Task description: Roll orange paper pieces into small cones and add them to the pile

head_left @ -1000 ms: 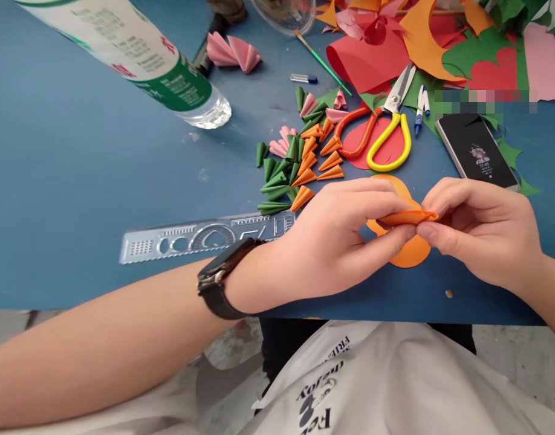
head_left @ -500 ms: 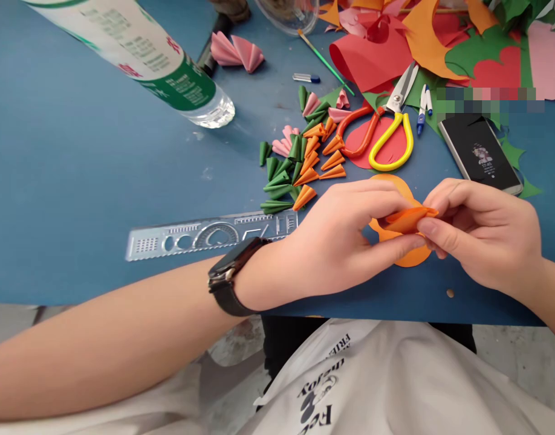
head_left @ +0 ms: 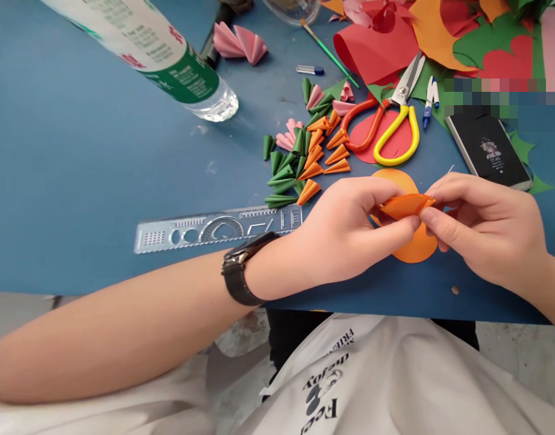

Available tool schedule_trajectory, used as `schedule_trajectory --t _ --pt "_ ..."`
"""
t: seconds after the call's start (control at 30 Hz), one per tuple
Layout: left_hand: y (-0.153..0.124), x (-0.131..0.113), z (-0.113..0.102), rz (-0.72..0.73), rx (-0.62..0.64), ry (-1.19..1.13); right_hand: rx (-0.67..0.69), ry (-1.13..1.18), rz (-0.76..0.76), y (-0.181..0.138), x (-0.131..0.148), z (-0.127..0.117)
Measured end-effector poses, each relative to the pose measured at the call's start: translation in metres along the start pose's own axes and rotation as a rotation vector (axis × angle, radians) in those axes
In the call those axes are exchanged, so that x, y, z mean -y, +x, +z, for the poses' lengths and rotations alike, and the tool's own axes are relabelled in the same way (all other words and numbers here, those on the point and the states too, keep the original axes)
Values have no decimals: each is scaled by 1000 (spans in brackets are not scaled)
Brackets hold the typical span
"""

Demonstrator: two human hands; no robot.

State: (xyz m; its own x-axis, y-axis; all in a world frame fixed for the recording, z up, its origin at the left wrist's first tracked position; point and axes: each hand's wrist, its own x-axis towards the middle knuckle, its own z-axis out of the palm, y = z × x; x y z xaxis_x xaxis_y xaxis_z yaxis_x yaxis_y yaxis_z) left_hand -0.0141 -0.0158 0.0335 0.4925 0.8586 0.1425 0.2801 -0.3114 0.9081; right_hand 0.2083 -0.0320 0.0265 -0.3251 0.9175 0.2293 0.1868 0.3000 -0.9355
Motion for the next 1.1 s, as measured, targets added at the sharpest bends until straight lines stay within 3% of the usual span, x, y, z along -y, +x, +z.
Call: schedule_trajectory --t 0.37,0.67,0.87,1.1 --pt "-2 4 -3 352 32 248 -44 -46 -183 2 -3 1" --pt "-4 7 2 418 -50 304 -37 -88 -229 1 -4 2" --pt "-3 7 -4 549 -22 378 -73 -115 -331 0 1 5" --pt "-2 8 -8 556 -18 419 -55 -370 -516 1 13 -5"
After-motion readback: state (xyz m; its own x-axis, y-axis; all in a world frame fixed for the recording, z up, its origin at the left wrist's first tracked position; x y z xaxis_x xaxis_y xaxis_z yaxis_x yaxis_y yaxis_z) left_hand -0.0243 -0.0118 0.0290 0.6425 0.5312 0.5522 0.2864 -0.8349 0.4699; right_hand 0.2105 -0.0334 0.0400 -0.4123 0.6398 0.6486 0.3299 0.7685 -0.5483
